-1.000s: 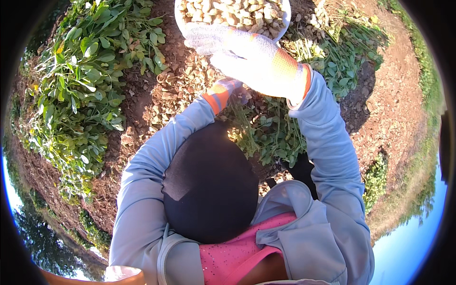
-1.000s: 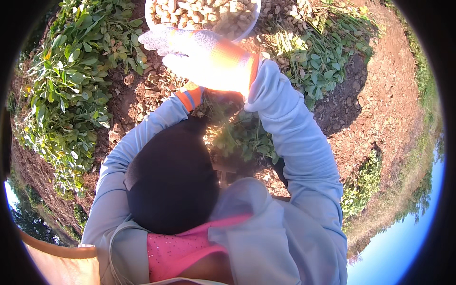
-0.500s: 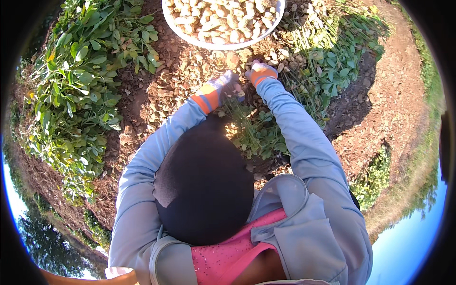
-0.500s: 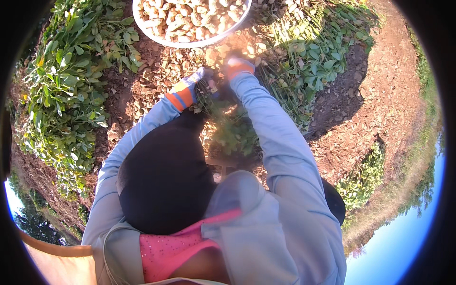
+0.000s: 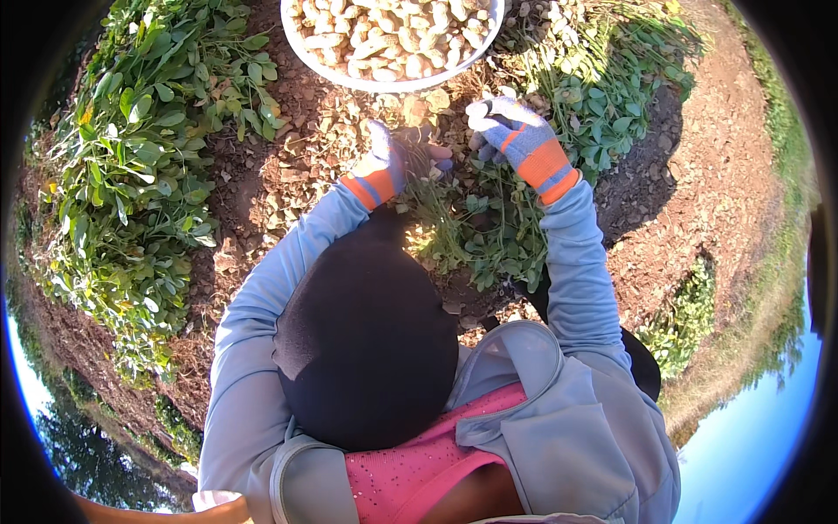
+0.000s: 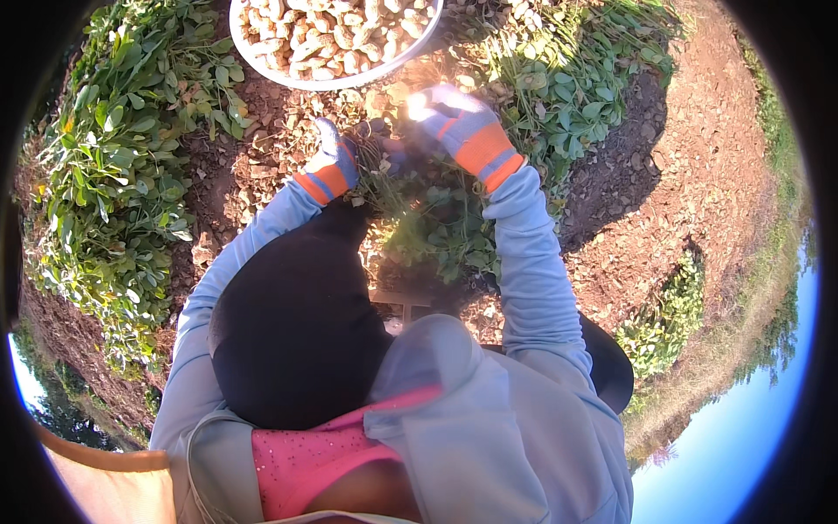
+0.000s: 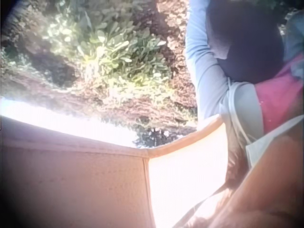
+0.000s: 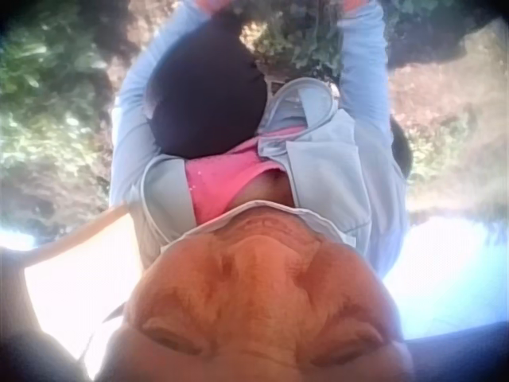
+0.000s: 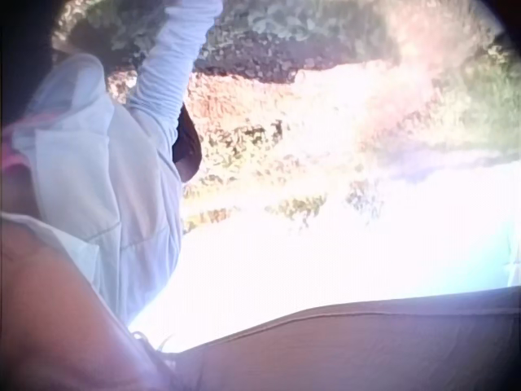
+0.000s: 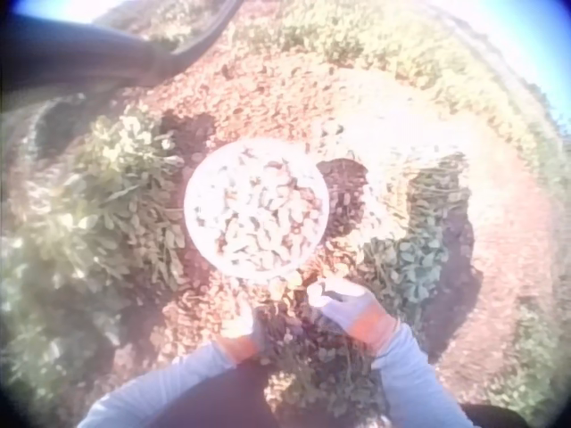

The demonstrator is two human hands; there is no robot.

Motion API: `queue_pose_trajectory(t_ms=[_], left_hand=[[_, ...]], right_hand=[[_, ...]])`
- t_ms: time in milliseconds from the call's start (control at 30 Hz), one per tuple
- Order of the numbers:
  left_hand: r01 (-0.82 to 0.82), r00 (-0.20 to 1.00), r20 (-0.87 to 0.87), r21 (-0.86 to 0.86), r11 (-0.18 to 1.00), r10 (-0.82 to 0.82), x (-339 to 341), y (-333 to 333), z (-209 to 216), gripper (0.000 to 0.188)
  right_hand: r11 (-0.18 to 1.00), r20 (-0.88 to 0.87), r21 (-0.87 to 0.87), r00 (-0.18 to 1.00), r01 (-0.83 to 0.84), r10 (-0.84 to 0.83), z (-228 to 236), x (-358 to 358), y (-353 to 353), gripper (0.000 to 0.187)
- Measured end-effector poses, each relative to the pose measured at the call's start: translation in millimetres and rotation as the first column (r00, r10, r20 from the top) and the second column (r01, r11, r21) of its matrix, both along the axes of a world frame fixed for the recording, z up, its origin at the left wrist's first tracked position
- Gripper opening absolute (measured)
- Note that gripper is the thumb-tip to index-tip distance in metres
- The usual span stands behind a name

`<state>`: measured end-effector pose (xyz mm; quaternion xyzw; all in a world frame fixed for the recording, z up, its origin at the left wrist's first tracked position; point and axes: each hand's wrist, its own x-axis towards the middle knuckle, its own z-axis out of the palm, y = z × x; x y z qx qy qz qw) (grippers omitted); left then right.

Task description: The person harvests peanuts by pulling peanut plants from the soil, shaking off excess dirt, and placing the peanuts into a white bowl. The person repeatedly pulls plants, removes peanuts, and deposits them into the bowl.

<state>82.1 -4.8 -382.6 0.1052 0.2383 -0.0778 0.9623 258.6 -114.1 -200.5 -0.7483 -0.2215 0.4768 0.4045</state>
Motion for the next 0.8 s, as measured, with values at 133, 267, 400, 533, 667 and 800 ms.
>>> queue_pose_trajectory(t_ms=[133, 267, 400, 533, 667, 800], left_hand=[[0.25, 0.967, -0.07, 0.469, 0.847, -0.246, -9, 9, 33, 0.04], [0.339, 0.94, -0.262, 0.687, 0.642, -0.216, -24, 23, 35, 0.036], [0.207, 0.956, -0.293, 0.705, 0.678, 0.013, -51, 70, 111, 0.032], [0.016, 0.864, -0.403, 0.62, 0.785, 0.301, -92, 124, 172, 0.032], [0.043, 0.79, -0.429, 0.752, 0.657, 0.438, -167, 204, 230, 0.034], [-0.455, 0.381, -0.103, 0.844, 0.283, 0.919, -228, 283, 313, 0.049]], right_hand=[[0.897, 0.055, 0.44, 0.998, -0.036, 0.013, 62, 6, 28, 0.032], [0.94, -0.156, 0.325, 0.986, 0.108, -0.059, 39, 25, 11, 0.025], [0.914, 0.075, -0.227, 0.929, -0.337, 0.361, -37, -13, -50, 0.032], [0.671, -0.027, -0.534, 0.804, -0.514, 0.594, -71, -45, -92, 0.034], [0.772, 0.05, -0.508, 0.881, -0.383, 0.47, -105, -47, -131, 0.031], [0.834, 0.108, -0.442, 0.904, -0.329, 0.414, -85, -41, -118, 0.022]])
